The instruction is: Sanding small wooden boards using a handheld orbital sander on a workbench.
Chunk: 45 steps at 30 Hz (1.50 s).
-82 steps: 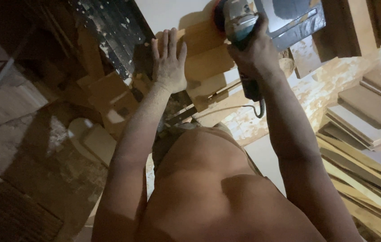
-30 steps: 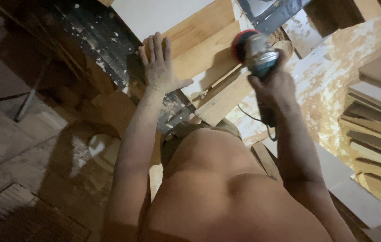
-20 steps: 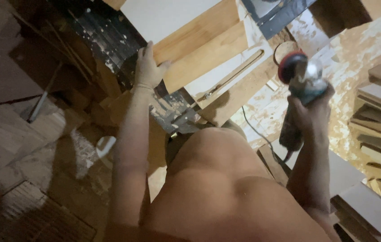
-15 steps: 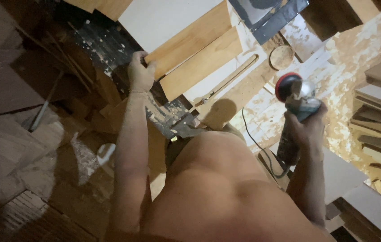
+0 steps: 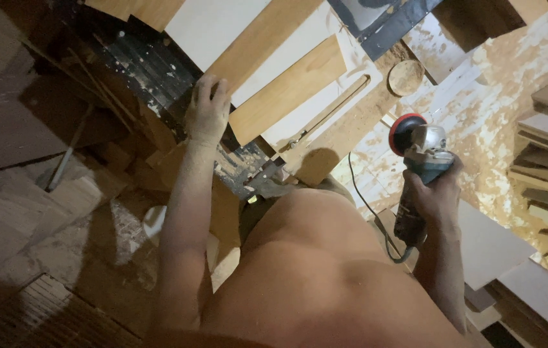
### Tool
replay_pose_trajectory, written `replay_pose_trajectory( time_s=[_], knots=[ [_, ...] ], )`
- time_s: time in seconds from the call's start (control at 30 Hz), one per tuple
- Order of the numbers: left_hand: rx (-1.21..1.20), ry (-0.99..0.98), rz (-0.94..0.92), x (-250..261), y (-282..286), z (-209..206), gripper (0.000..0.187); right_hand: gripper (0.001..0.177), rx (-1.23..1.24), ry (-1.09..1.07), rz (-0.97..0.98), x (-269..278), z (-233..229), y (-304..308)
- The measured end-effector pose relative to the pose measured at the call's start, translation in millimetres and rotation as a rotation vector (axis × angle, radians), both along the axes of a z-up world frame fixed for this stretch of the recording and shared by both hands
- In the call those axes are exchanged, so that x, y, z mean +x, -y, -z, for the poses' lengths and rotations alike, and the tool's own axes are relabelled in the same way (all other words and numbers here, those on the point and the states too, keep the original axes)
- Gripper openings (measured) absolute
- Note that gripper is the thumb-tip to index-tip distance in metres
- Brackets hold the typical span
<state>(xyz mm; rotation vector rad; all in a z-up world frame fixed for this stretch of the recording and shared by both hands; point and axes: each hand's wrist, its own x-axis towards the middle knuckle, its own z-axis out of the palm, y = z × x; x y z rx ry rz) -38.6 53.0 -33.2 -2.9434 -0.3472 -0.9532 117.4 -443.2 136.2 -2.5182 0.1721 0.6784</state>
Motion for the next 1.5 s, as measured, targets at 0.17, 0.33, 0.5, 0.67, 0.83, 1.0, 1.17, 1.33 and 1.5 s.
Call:
replay_pose_trajectory(
  time_s=[0.17, 0.33, 0.5, 0.67, 0.83, 1.0, 1.17, 1.33, 1.5],
  knots=[
    [-0.25, 0.053, -0.047, -20, 24, -5, 0.038, 0.091, 0.005, 0.01, -0.073, 5, 7, 3],
    [-0.299, -0.285, 0.078, -39, 78, -26, 0.099, 0.092, -0.013, 0.025, -0.09, 10, 15, 6],
    [0.058, -0.227, 0.109, -48, 72, 17, 0.042, 0.095, -0.055, 0.007, -0.101, 14, 11, 3],
    [-0.721, 0.009, 0.137, -50, 82, 23, 0.039, 0.095, -0.039, 0.038, -0.099, 14, 17, 1],
    [-0.735, 0.064, -0.023, -31, 72, 67, 0.042, 0.093, 0.002, 0.031, -0.099, 10, 4, -16],
    [-0.354, 0.104, -0.079, -10, 70, 50, 0.053, 0.095, -0.023, -0.004, -0.096, 13, 16, -16],
    [-0.434, -0.464, 0.012, 14, 73, 32, 0.106, 0.085, 0.014, -0.018, -0.087, 9, -9, -37],
    [-0.393, -0.453, 0.048, 29, 62, 13, 0.109, 0.084, 0.018, 0.029, -0.091, 7, -12, -33],
    [-0.531, -0.925, -0.191, 64, 46, -59, 0.182, 0.092, 0.039, 0.11, -0.145, 10, -9, -32]
  ],
)
